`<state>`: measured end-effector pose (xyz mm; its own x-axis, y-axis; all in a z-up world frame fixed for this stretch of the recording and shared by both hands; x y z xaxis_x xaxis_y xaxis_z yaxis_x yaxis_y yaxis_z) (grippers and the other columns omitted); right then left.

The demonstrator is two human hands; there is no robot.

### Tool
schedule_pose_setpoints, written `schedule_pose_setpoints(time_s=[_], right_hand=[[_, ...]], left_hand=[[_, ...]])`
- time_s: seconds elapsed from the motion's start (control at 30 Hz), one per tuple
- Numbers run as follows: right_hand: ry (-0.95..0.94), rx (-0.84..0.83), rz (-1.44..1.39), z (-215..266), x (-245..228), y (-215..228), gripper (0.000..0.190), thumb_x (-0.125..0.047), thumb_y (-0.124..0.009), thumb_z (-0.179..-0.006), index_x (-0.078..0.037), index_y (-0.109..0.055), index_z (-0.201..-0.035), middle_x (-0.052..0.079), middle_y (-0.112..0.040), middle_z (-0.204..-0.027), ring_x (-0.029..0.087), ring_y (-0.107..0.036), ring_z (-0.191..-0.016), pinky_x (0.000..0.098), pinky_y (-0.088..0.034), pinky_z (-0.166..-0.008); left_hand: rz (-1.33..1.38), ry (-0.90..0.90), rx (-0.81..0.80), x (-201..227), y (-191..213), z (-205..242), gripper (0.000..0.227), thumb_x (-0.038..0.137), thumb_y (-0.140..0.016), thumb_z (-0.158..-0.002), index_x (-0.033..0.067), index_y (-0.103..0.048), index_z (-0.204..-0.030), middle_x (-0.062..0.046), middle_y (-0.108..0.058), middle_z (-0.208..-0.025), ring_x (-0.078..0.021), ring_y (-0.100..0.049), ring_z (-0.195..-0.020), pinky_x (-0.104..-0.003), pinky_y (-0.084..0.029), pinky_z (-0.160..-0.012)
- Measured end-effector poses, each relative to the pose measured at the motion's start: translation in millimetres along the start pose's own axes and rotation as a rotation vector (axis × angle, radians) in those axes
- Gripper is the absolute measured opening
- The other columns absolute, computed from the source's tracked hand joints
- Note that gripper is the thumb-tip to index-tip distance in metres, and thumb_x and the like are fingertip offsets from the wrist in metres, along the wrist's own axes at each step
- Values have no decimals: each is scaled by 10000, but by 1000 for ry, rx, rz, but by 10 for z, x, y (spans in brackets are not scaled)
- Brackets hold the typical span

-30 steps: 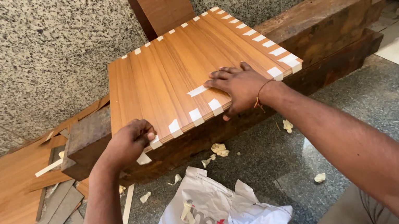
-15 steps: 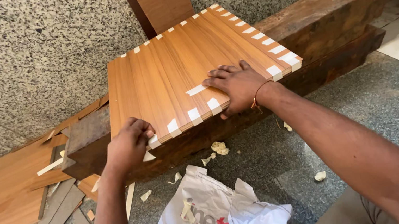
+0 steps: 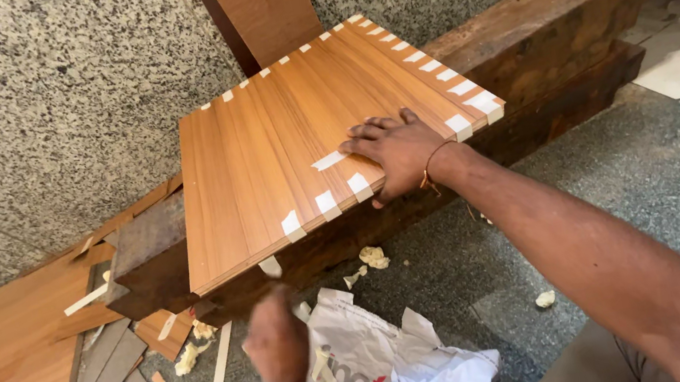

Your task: The person applies and presses down strips of white tape along the edges of a wood-grain panel by hand.

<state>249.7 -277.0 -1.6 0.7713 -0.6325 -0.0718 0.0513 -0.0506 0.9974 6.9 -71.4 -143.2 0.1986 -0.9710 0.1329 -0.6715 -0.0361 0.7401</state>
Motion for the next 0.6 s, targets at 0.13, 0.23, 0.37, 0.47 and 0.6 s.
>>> schedule_pose_setpoints(time_s=[0.13,0.23,0.37,0.47,0.6], right_hand=[[4,-5,30,12,-40,-10,1129,-607,-856,-630,-328,-302,-1572,-16,-232,-1679,246,-179,-1557,646,-131,-1226],[1,7,31,19,-14,1,1114,-606,-850,-630,-329,-320,-1569,-19,-253,-1681,237,-195,-1564,626,-160,-1234],[10,10,33,1,-27,22,1106,-604,-853,-639,-320,-321,-1566,-17,-254,-1678,241,-196,-1560,625,-153,-1234],[-3,0,6,4,-15,1,1117,-594,-861,-637,-324,-310,-1570,-19,-242,-1676,244,-180,-1560,633,-125,-1234],[-11,-7,-2,21,-19,8,1112,-588,-855,-648,-331,-303,-1578,-17,-241,-1681,242,-188,-1561,631,-123,-1239]], left_hand=[[-3,280,-239,-179,-573,310,219,146,-692,-953,165,-679,-1171,-95,-760,-901,-280,-696,-802,-430,-545,-651],[725,492,28,-243,-546,176,262,210,-752,-1028,55,-648,-1211,-131,-696,-926,-213,-589,-798,-370,-505,-666],[1541,805,71,-144,-378,-53,525,253,-723,-849,170,-529,-1330,37,-727,-1038,-91,-586,-665,-312,-547,-505],[1469,940,238,-142,-236,-236,413,221,-714,-933,-8,-597,-1256,-67,-737,-925,-149,-628,-669,-337,-504,-510],[1251,612,319,-155,-140,-431,228,94,-679,-1011,-56,-698,-1181,-93,-764,-981,-139,-669,-829,-296,-573,-733]])
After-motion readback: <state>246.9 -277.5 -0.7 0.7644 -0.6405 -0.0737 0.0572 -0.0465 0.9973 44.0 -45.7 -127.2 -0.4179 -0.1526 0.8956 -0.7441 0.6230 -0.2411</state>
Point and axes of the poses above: each hand's wrist, its own z-axis away from the middle knuckle, its own y-axis out of the back of the hand, x = y × z, the point moved 5 cm from there along -z, towards the middle knuckle
